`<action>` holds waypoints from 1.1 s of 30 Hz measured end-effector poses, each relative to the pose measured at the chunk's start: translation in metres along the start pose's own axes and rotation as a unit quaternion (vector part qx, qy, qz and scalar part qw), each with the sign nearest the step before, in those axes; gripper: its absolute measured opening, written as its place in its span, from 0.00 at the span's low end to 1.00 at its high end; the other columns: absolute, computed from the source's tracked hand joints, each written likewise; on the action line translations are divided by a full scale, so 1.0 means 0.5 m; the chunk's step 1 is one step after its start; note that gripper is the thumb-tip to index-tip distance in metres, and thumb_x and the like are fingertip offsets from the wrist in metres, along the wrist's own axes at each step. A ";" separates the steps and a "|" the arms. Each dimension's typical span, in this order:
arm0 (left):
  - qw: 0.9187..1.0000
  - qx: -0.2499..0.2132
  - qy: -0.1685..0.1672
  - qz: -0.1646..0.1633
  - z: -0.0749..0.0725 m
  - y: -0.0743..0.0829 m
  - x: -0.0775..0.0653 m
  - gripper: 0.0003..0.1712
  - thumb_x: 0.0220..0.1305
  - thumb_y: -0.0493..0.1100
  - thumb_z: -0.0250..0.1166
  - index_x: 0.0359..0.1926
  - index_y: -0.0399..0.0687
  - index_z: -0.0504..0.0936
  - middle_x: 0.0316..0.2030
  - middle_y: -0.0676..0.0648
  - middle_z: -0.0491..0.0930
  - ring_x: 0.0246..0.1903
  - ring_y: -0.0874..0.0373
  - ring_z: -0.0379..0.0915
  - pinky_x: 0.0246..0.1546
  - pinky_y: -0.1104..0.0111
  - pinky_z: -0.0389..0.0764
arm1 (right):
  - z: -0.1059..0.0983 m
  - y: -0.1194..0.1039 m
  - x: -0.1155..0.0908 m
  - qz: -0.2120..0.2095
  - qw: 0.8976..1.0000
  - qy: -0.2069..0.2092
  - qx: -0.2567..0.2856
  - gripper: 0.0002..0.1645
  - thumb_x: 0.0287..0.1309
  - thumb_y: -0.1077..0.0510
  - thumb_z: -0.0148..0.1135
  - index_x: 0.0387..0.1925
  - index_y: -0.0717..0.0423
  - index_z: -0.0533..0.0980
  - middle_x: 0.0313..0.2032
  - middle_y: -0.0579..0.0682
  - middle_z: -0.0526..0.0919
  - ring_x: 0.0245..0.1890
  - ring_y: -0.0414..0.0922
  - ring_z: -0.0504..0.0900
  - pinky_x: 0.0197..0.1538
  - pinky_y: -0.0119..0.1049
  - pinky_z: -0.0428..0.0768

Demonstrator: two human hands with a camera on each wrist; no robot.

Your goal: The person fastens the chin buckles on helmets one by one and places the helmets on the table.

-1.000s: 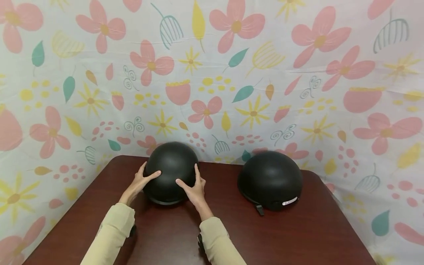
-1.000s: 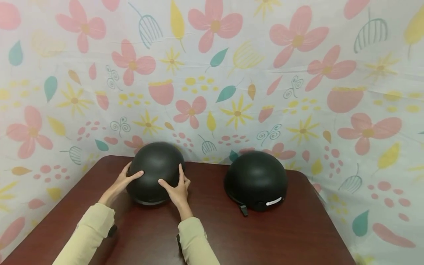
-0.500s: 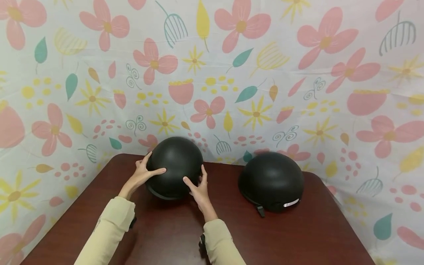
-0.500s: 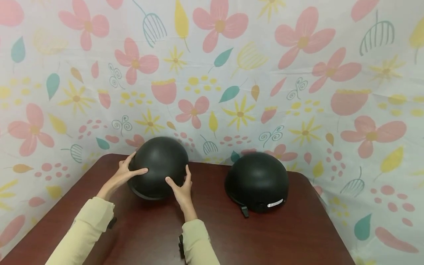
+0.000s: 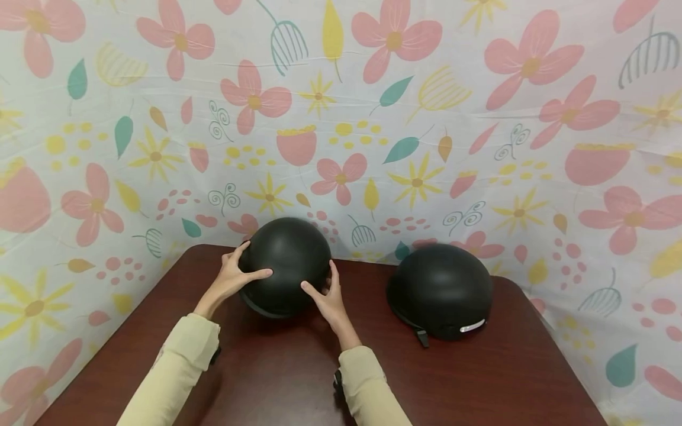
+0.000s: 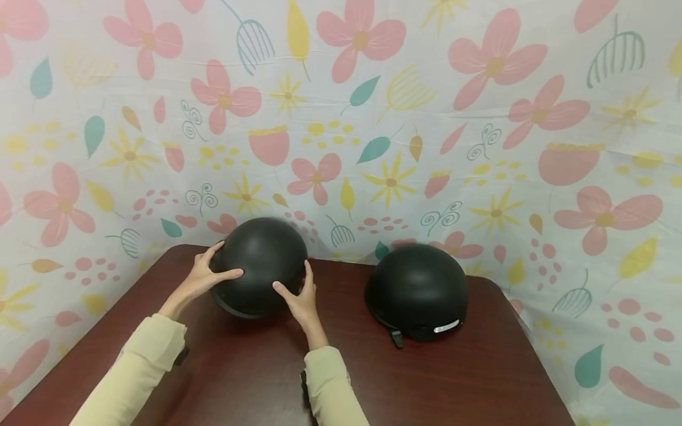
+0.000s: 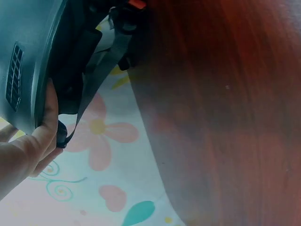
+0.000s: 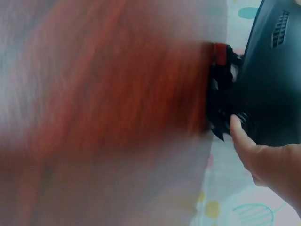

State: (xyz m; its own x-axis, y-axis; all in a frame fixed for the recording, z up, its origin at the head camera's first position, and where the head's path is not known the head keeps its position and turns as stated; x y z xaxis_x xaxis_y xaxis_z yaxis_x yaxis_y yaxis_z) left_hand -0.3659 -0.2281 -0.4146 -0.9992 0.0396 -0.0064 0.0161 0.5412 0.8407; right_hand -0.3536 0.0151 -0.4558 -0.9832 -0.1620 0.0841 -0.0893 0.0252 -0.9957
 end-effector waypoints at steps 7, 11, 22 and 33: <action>1.000 0.012 0.006 0.010 0.013 0.031 -0.004 0.63 0.52 0.64 0.71 0.78 0.58 0.42 0.72 0.31 0.39 0.68 0.30 0.51 0.64 0.36 0.62 | -0.027 -0.008 0.027 -0.034 0.994 0.053 -0.084 0.57 0.54 0.42 0.69 0.77 0.35 0.45 0.75 0.60 0.42 0.73 0.63 0.52 0.66 0.66 0.63; 0.999 0.024 0.005 0.029 0.023 0.045 -0.005 0.62 0.52 0.64 0.71 0.78 0.58 0.44 0.73 0.30 0.37 0.69 0.28 0.49 0.63 0.34 0.61 | -0.024 -0.038 0.038 -0.041 0.990 0.051 -0.122 0.56 0.52 0.36 0.69 0.76 0.28 0.46 0.75 0.59 0.38 0.74 0.65 0.48 0.67 0.69 0.60; 0.998 0.026 0.037 0.051 0.024 0.069 -0.017 0.58 0.53 0.61 0.72 0.77 0.53 0.49 0.73 0.30 0.38 0.70 0.29 0.48 0.65 0.34 0.59 | -0.032 -0.051 0.035 -0.031 0.990 0.036 -0.136 0.54 0.54 0.34 0.67 0.75 0.26 0.47 0.76 0.59 0.34 0.74 0.69 0.47 0.66 0.70 0.60; 0.995 0.009 0.052 0.086 0.049 0.094 -0.018 0.57 0.53 0.58 0.73 0.77 0.54 0.52 0.76 0.33 0.39 0.74 0.31 0.41 0.66 0.34 0.57 | -0.077 -0.032 0.034 -0.027 0.992 0.031 -0.120 0.52 0.58 0.39 0.65 0.76 0.29 0.46 0.76 0.57 0.37 0.76 0.62 0.45 0.69 0.68 0.56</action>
State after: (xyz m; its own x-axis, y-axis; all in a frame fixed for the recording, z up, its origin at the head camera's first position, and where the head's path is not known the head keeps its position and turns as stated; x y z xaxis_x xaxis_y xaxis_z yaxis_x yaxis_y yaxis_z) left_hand -0.3550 -0.1826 -0.3882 -0.9799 0.0474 0.1939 0.1877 0.5489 0.8145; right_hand -0.3751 0.0500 -0.4370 -0.9832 -0.1085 0.1467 -0.1702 0.2544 -0.9520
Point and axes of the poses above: each hand's wrist, its own x-axis towards the middle knuckle, its own z-axis out of the palm, y = z × x, the point moved 6 cm from there along x, towards the middle knuckle
